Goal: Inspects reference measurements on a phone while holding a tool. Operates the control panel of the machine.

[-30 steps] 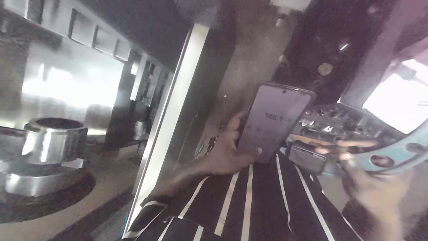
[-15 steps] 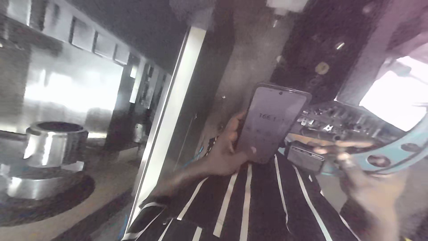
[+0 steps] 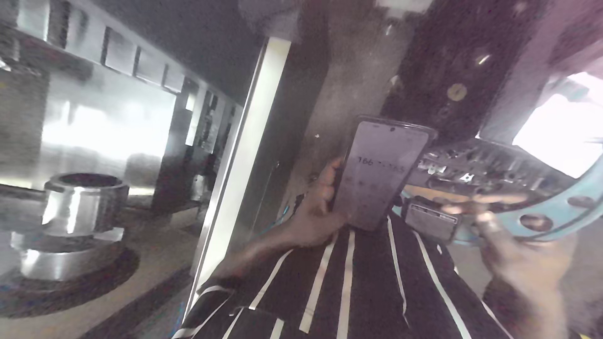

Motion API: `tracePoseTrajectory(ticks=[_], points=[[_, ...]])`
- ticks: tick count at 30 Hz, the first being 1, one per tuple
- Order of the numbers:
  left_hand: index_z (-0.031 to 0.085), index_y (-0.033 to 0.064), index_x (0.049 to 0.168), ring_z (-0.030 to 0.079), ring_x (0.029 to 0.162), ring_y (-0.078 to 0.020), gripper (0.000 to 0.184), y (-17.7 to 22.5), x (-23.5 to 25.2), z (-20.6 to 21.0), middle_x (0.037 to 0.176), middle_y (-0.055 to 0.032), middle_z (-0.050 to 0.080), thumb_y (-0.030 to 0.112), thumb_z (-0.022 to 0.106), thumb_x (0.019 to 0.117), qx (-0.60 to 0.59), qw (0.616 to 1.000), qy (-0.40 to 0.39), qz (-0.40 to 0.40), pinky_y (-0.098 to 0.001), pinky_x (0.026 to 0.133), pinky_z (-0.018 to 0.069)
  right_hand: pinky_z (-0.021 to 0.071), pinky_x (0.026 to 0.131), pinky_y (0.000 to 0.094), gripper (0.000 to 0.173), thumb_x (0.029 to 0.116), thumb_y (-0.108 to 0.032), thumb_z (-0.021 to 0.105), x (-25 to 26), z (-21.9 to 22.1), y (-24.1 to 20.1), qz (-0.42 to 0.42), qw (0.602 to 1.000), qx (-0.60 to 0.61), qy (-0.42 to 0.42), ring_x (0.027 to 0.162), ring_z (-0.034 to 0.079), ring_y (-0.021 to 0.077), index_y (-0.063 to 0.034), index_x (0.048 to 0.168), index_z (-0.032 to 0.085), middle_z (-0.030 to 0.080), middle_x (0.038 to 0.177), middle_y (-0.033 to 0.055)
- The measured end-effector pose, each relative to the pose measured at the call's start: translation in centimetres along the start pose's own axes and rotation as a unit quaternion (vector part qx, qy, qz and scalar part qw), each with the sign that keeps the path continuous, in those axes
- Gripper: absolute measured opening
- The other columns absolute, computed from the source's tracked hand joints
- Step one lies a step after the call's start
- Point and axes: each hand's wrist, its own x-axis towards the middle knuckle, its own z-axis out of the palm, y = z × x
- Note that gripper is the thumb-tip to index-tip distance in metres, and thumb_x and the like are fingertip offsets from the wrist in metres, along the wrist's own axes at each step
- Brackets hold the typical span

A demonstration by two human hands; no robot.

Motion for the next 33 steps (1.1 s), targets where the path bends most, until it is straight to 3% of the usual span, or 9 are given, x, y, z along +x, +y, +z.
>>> tracePoseTrajectory(ticks=[11, 16, 21, 24, 26, 28, 29, 31, 33], points=[[0.009, 0.0067, 0.161, 0.064, 0.119, -0.0101, 0.109, 0.7, 0.0, -0.7, 0.14, -0.0063, 0.058, 0.004, 0.083, 0.0798, 0.167, 0.984, -0.045, -0.028, -0.0307, 0.096, 0.0605, 0.0657, 0.074, 0.0303, 0.03, 0.094, -0.027, 0.073, 0.1, 0.0, -0.3, -0.004, 1.0, -0.025, -0.008, 0.086, 0.075, 0.0122, -0.0241, 0.122, 0.062, 0.075, 0.104, -0.008], [0.01, 0.0065, 0.161, 0.065, 0.115, -0.0103, 0.112, 0.5, 0.2, -0.7, 0.138, -0.0085, 0.058, 0.009, 0.085, 0.0783, 0.187, 0.981, -0.033, -0.037, -0.0307, 0.093, 0.0615, 0.0659, 0.075, 0.0324, 0.028, 0.094, -0.028, 0.073, 0.2, 0.0, -0.3, -0.002, 0.999, -0.031, -0.014, 0.085, 0.075, 0.0135, -0.0237, 0.12, 0.063, 0.075, 0.104, -0.0072], [0.005, 0.0173, 0.163, 0.072, 0.091, -0.0076, 0.115, 1.1, 0.3, -0.4, 0.124, -0.003, 0.066, 0.008, 0.085, 0.0806, 0.179, 0.978, -0.036, -0.1, -0.0293, 0.075, 0.0654, 0.0661, 0.076, 0.0327, 0.032, 0.0921, -0.027, 0.075, -0.2, 0.2, -0.1, 0.007, 1.0, -0.014, 0.009, 0.087, 0.075, 0.0139, -0.0252, 0.121, 0.063, 0.075, 0.104, -0.0076], [0.005, 0.0102, 0.162, 0.067, 0.106, -0.0051, 0.108, 1.1, 0.2, -1.2, 0.139, -0.0055, 0.057, 0.008, 0.078, 0.0817, 0.154, 0.984, -0.06, -0.072, -0.027, 0.086, 0.0614, 0.064, 0.079, 0.026, 0.035, 0.091, -0.03, 0.076, -0.4, 0.2, -0.5, 0.016, 0.999, -0.029, 0.022, 0.091, 0.073, 0.006, -0.0305, 0.122, 0.061, 0.073, 0.107, -0.0147], [0.017, 0.0069, 0.161, 0.064, 0.105, -0.0038, 0.095, 0.8, 0.2, -1.7, 0.145, -0.0072, 0.051, 0.006, 0.07, 0.0829, 0.131, 0.989, -0.057, -0.042, -0.025, 0.084, 0.0599, 0.0639, 0.081, 0.0273, 0.035, 0.0917, -0.03, 0.076, -0.3, 0.2, -0.3, 0.004, 1.0, -0.01, 0.02, 0.091, 0.073, 0.0076, -0.0295, 0.124, 0.062, 0.074, 0.107, -0.0125], [0.048, 0.0065, 0.141, 0.06, 0.116, -0.0051, 0.059, 0.9, 0.0, -1.8, 0.146, -0.0021, 0.05, 0.0, 0.066, 0.0849, 0.071, 0.996, -0.044, -0.034, -0.0269, 0.092, 0.0574, 0.0646, 0.079, 0.0289, 0.033, 0.093, -0.029, 0.075, -0.4, 0.2, -0.2, 0.002, 1.0, 0.01, 0.013, 0.088, 0.074, 0.0102, -0.0277, 0.124, 0.063, 0.075, 0.105, -0.0092], [0.05, 0.007, 0.138, 0.06, 0.118, -0.0054, 0.056, 1.0, 0.0, -1.7, 0.143, 0.0006, 0.054, -0.004, 0.063, 0.0846, 0.047, 0.998, -0.038, -0.035, -0.0279, 0.095, 0.0563, 0.0649, 0.078, 0.0297, 0.032, 0.0931, -0.029, 0.075, -0.4, 0.2, -0.2, 0.004, 1.0, 0.015, 0.012, 0.087, 0.075, 0.0114, -0.027, 0.123, 0.064, 0.076, 0.104, -0.0077], [0.028, 0.012, 0.158, 0.063, 0.116, -0.0055, 0.081, 1.1, 0.0, -1.9, 0.136, 0.0023, 0.06, -0.008, 0.057, 0.0852, 0.032, 0.997, -0.046, -0.051, -0.0284, 0.095, 0.0573, 0.0652, 0.078, 0.0312, 0.031, 0.0934, -0.028, 0.074, -0.4, 0.3, 0.0, 0.003, 1.0, 0.019, 0.011, 0.086, 0.075, 0.0135, -0.0254, 0.122, 0.063, 0.076, 0.103, -0.0059], [0.019, 0.0135, 0.161, 0.064, 0.113, -0.0073, 0.084, 1.2, 0.0, -2.1, 0.135, -0.0002, 0.061, -0.01, 0.053, 0.0874, 0.039, 0.996, -0.054, -0.058, -0.0297, 0.093, 0.0587, 0.0654, 0.079, 0.0324, 0.032, 0.0934, -0.028, 0.074, -0.4, 0.3, 0.1, 0.003, 1.0, 0.013, 0.011, 0.087, 0.076, 0.0143, -0.0263, 0.123, 0.062, 0.076, 0.104, -0.0061]])
